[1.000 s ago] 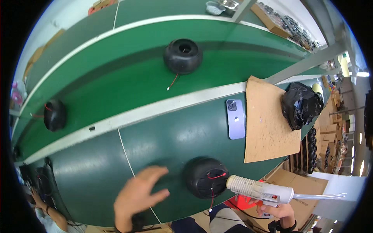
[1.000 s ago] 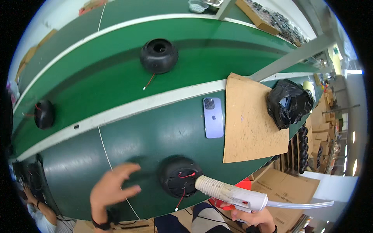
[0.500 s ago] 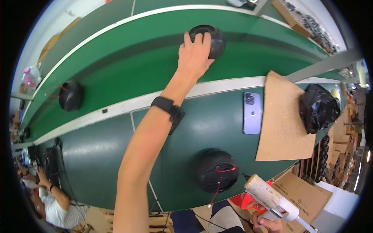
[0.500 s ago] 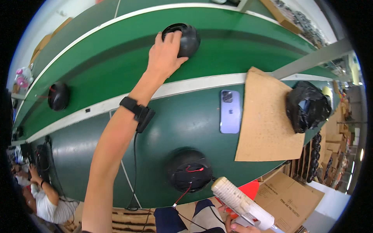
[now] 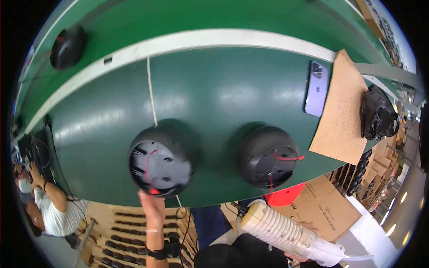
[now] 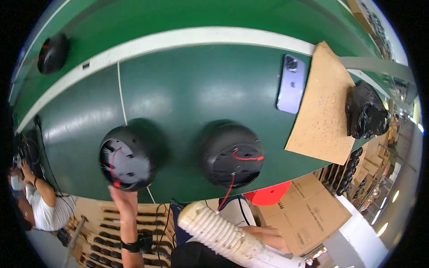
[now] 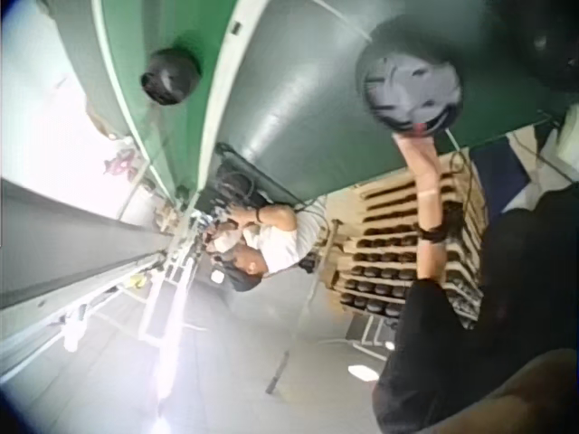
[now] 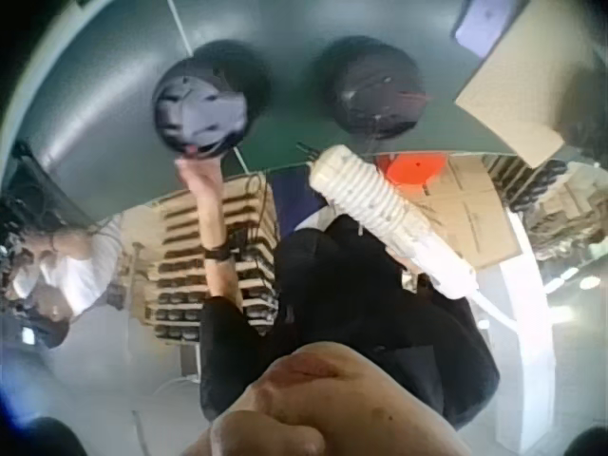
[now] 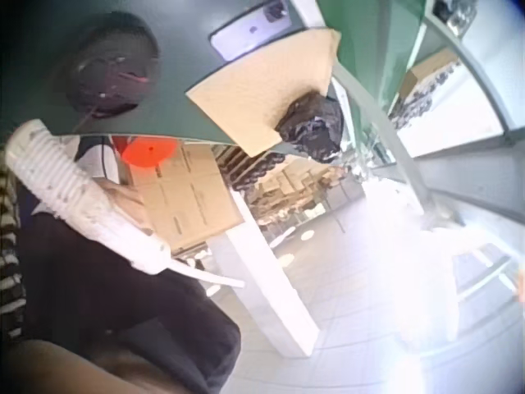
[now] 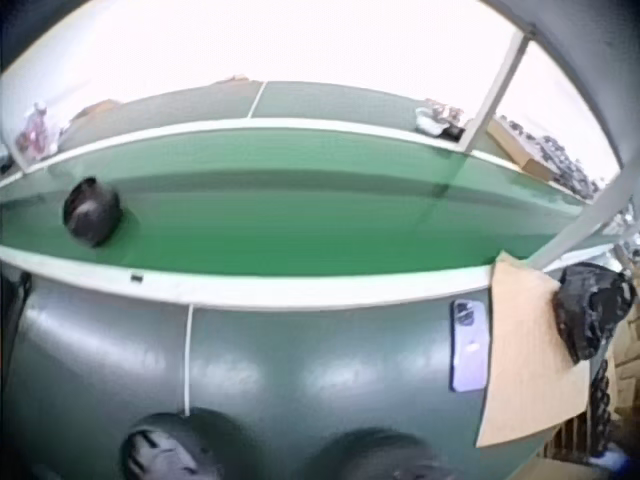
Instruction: Assembling and applying adhesive to black plastic electronic housing components in a factory.
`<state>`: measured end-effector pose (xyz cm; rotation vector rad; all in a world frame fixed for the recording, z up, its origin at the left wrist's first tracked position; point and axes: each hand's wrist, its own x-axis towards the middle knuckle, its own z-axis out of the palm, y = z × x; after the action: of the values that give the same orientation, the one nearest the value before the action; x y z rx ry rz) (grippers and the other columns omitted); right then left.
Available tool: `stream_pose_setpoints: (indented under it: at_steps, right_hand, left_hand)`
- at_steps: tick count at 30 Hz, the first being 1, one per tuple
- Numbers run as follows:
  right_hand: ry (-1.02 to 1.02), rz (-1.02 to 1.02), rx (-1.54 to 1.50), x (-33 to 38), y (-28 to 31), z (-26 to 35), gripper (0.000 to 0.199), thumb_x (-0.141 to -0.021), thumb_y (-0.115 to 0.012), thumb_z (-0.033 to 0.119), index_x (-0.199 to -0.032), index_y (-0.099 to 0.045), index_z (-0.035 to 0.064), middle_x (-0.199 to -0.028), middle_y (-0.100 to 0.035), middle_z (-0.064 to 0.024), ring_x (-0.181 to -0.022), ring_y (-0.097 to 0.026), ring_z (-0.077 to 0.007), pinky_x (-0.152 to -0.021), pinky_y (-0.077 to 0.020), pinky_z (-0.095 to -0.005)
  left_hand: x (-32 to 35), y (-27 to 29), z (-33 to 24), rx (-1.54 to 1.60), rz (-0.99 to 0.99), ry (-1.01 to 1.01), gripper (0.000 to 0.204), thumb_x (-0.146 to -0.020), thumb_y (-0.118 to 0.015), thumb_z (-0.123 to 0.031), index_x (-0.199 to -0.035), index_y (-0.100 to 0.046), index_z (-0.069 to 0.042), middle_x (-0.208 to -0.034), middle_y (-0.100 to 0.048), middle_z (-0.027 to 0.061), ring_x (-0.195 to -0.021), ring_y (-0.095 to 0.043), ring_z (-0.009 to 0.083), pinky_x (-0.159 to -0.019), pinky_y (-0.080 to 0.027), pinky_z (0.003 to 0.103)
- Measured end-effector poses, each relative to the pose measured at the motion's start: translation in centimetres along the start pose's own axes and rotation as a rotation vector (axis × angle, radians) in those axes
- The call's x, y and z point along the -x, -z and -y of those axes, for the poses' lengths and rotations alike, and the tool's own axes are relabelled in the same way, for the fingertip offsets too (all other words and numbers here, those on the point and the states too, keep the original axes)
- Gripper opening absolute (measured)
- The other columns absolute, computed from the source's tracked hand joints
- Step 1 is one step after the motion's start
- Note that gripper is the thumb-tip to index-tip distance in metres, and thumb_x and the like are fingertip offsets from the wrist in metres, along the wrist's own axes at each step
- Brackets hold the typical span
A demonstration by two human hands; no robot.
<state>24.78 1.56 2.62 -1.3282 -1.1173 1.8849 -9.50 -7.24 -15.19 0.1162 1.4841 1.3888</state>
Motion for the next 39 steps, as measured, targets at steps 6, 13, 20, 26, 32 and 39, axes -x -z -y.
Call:
stream_pose_setpoints:
  at_steps: [6,13,20,26,32,39]
  right_hand:
    - [0.021,0.238,0.236,-5.0,-3.4,-0.7,0.035,-0.086,-0.07,0.019,-0.111,-0.064,-0.0058,-0.117,-0.064,-0.0292,-0.096,-0.069,-0.0385,-0.079,-0.0546,-0.0417]
    - [-0.459,0.105,1.05,-1.6,-5.6,3.2,0.025,-0.081,-0.073,0.014,-0.1,-0.069,-0.0024,-0.106,-0.071,-0.0216,-0.091,-0.073,-0.0332,-0.078,-0.0576,-0.0404]
    - [-0.039,0.219,0.622,-3.3,-4.9,1.2,0.03,-0.081,-0.071,0.017,-0.1,-0.068,-0.0061,-0.101,-0.07,-0.0235,-0.09,-0.072,-0.0339,-0.077,-0.0578,-0.0397]
    - [-0.015,0.32,0.78,-6.5,-8.0,-0.5,0.03,-0.084,-0.071,0.017,-0.105,-0.064,-0.0045,-0.111,-0.067,-0.0219,-0.092,-0.071,-0.035,-0.079,-0.0574,-0.0376]
    - [0.092,0.244,0.85,-6.6,-8.9,-1.8,0.029,-0.081,-0.073,0.013,-0.102,-0.064,-0.0043,-0.108,-0.067,-0.0212,-0.089,-0.072,-0.0324,-0.076,-0.0576,-0.0354]
    - [0.149,0.229,0.951,-6.3,-9.6,-2.2,0.024,-0.079,-0.071,0.01,-0.098,-0.063,-0.0042,-0.098,-0.067,-0.0193,-0.072,-0.069,-0.0265,-0.061,-0.0551,-0.0319]
  left_hand:
    - [4.0,-4.1,-3.2,-0.749,0.047,-0.109,0.06,-0.075,-0.076,-0.009,-0.129,-0.053,0.001,-0.119,-0.047,0.0109,-0.099,-0.054,0.0176,-0.062,-0.052,0.024]
    - [-1.5,-8.2,-10.1,-1.162,0.419,-0.88,0.046,-0.057,-0.084,-0.011,-0.101,-0.074,-0.008,-0.088,-0.048,0.0049,-0.077,-0.047,0.0224,-0.062,-0.038,0.032]
    - [-9.6,-7.6,-12.0,-0.886,0.74,-0.829,0.023,-0.059,-0.084,-0.004,-0.08,-0.074,-0.007,-0.071,-0.053,0.0021,-0.063,-0.05,0.0159,-0.056,-0.037,0.029]
    - [-10.5,-8.6,-10.3,-0.45,0.816,-0.319,0.011,-0.074,-0.081,0.0,-0.081,-0.074,-0.001,-0.075,-0.06,0.001,-0.057,-0.047,0.0035,-0.05,-0.032,0.02]
    - [-11.0,-9.0,-9.7,-0.384,0.818,-0.328,0.008,-0.076,-0.079,0.001,-0.08,-0.073,0.0,-0.075,-0.06,0.0011,-0.055,-0.045,0.0026,-0.049,-0.03,0.02]
    - [-10.6,-8.3,-9.6,-0.396,0.801,-0.343,0.009,-0.076,-0.079,0.002,-0.083,-0.073,0.0,-0.075,-0.059,0.0008,-0.057,-0.045,0.0024,-0.05,-0.031,0.019]
